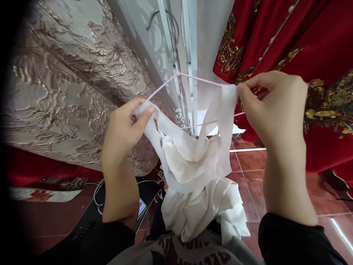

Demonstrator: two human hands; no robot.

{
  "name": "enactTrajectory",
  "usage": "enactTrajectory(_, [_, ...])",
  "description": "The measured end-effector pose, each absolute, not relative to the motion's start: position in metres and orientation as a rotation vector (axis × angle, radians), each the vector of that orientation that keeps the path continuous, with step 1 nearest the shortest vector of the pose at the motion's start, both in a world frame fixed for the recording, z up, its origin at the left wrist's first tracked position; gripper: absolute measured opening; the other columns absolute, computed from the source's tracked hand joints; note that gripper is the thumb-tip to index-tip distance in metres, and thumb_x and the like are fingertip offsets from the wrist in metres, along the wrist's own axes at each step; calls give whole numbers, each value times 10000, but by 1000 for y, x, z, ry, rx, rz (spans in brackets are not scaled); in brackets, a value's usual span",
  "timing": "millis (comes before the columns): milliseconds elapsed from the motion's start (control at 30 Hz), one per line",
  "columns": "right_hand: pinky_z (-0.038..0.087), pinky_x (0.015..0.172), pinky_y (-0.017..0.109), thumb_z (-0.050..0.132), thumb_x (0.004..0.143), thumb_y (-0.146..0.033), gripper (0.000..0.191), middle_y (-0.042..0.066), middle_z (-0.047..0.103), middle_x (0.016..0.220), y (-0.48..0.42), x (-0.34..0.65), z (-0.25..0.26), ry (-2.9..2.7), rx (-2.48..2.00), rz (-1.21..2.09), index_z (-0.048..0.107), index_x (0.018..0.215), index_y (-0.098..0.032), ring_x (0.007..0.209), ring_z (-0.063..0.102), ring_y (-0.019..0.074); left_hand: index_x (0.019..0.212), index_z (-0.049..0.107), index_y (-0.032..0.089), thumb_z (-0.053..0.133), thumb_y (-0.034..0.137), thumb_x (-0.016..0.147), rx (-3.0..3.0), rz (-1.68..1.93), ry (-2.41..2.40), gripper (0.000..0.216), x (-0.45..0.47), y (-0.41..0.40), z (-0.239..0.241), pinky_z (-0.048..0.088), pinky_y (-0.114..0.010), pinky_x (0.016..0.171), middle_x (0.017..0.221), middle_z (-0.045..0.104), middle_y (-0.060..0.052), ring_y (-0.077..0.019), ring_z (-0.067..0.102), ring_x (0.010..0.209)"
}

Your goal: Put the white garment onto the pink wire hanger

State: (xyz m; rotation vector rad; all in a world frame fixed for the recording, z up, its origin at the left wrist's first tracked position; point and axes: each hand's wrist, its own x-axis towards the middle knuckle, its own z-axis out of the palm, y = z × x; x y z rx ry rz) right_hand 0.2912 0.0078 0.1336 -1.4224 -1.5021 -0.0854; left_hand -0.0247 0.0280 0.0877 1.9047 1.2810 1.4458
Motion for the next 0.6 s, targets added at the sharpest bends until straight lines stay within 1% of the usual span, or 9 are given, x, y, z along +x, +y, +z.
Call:
enactTrajectory(67, [438,643,306,754,794,-229,160,52,706,778,12,288,126,-1497,-1474,-171,812,934,-178,606,568,97,1016,779,211,767,221,851,1896,1401,1325,165,-31,26,89,480,-285,682,735,623,0,-166,558,638])
enactTrajectory(133, [439,613,284,736,805,-224,207,76,719,862,16,281,114,-1458,-1353,-157,793,994,-163,610,571,92,1138,766,221,787,224,832,1869,1406,1360,307,-33,24,84,521,-296,730,948,664,-36,-172,624,723])
enactTrajectory(200, [445,606,266,682,862,-232,164,75,715,896,22,270,98,-1505,-1149,-43,761,982,-153,638,576,91,1262,717,245,815,224,807,1853,1526,1368,466,-30,22,73,559,-315,800,1196,618,-72,-188,667,849])
enactTrajectory(233, [470,638,271,651,893,-242,152,71,717,919,26,262,88,-1585,-1058,30,743,984,-161,687,602,105,1309,684,259,821,225,803,1842,1623,1360,525,-26,22,65,569,-329,852,1290,573,-85,-200,673,924])
enactTrajectory(300, [529,801,332,610,934,-267,176,76,728,1044,37,246,67,-1811,-928,150,715,1053,-192,900,672,165,1349,633,278,818,229,814,1784,1832,1319,568,-14,22,48,557,-356,970,1387,514,-94,-223,661,1068])
enactTrajectory(367, [499,979,414,576,954,-275,242,78,715,1198,48,230,44,-1991,-881,177,685,1165,-226,1134,654,223,1334,610,274,807,232,831,1681,1969,1265,541,-2,24,31,522,-374,1058,1390,527,-98,-236,640,1166])
enactTrajectory(400, [470,1017,437,561,960,-270,262,74,715,1221,53,223,32,-2040,-893,166,675,1193,-236,1168,642,236,1323,604,266,805,230,835,1629,1998,1240,528,4,25,25,508,-379,1080,1374,548,-101,-240,634,1194])
enactTrajectory(533, [409,939,411,515,973,-240,214,48,756,1012,57,207,-3,-2014,-1060,70,691,1095,-229,933,656,215,1308,583,238,771,240,869,1513,1998,1177,477,21,28,14,504,-383,1066,1228,640,-94,-243,650,1180])
enactTrajectory(600, [385,908,392,515,973,-232,189,36,752,948,51,205,-12,-1965,-1064,20,693,1037,-228,866,637,198,1279,584,242,761,261,885,1446,2000,1135,432,27,27,17,511,-379,1048,1160,662,-79,-239,667,1148])
